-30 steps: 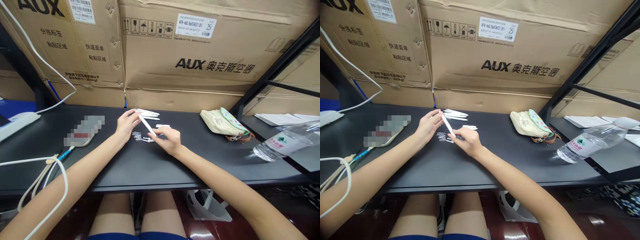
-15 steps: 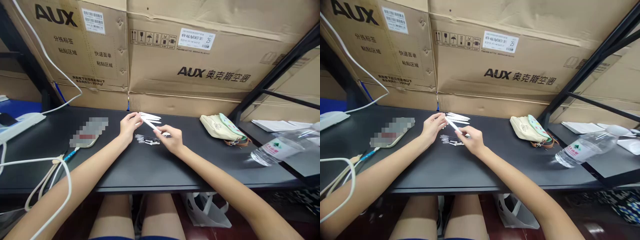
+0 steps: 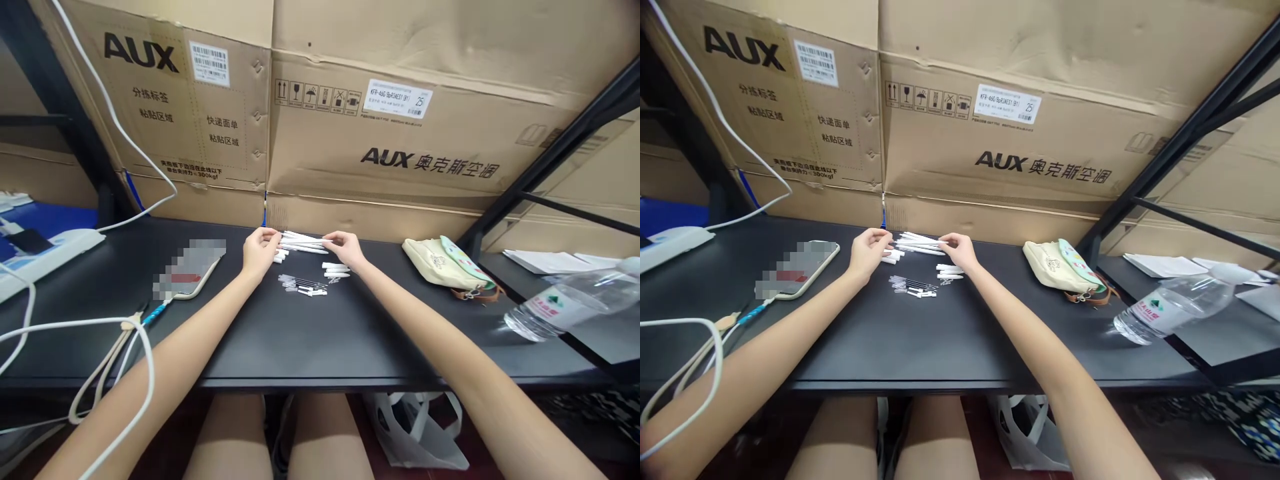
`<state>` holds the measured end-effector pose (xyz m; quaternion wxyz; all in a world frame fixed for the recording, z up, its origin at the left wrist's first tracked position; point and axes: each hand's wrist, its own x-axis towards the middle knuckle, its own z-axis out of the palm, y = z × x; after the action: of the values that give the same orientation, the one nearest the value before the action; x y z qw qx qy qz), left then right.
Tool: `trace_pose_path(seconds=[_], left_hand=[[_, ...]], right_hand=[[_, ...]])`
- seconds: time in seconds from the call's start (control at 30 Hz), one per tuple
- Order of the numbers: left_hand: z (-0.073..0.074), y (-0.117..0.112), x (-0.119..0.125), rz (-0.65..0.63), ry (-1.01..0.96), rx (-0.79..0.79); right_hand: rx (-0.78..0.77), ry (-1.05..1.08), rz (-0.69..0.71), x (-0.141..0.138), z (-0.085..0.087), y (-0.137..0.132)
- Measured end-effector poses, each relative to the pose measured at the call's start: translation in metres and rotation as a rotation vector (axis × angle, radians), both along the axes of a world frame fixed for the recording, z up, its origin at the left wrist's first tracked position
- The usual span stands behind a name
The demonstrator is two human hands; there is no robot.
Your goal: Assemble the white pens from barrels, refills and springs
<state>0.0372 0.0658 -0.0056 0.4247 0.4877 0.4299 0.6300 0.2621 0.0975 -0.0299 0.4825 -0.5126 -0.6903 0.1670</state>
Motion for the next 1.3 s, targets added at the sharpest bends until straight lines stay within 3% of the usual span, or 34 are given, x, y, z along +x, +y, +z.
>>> trace_pose_path(seconds=[0.17, 0.33, 0.6, 0.7, 0.8, 0.87, 0.97, 1.1, 1.3], left_hand=[[-0.001, -0.003, 0.0, -0.08, 0.159, 0.004], [0.004, -0.011, 0.001, -0.262, 0.292, -0.008], [0.021, -0.017, -0.003, -0.57, 0.652, 0.089], [0.026, -0.018, -0.006, -0.704, 0.785, 0.12], [0.027, -0.02, -0.007, -0.801, 0.89, 0.156], [0.027, -0.02, -0.006, -0.818, 0.918, 0.163], [0.027, -0.021, -0.006, -0.815, 0.974, 0.136], [0.028, -0.022, -0.006, -0.764, 1.032, 0.121], [0.032, -0.026, -0.005, -0.693, 1.277, 0.152]], right_hand=[[0.004, -0.159, -0.021, -0.006, 0.001, 0.003], [0.034, -0.237, -0.046, -0.01, 0.008, -0.001], [0.297, -0.317, 0.015, 0.011, 0.02, -0.037], [0.246, -0.268, 0.094, 0.015, 0.02, -0.062], [0.05, -0.254, 0.31, 0.011, 0.021, -0.085], [-0.018, -0.274, 0.423, 0.006, 0.022, -0.095], [-0.001, -0.35, 0.502, -0.001, 0.024, -0.102], [0.059, -0.41, 0.492, -0.009, 0.02, -0.104], [0.093, -0.574, 0.417, -0.023, 0.01, -0.109]])
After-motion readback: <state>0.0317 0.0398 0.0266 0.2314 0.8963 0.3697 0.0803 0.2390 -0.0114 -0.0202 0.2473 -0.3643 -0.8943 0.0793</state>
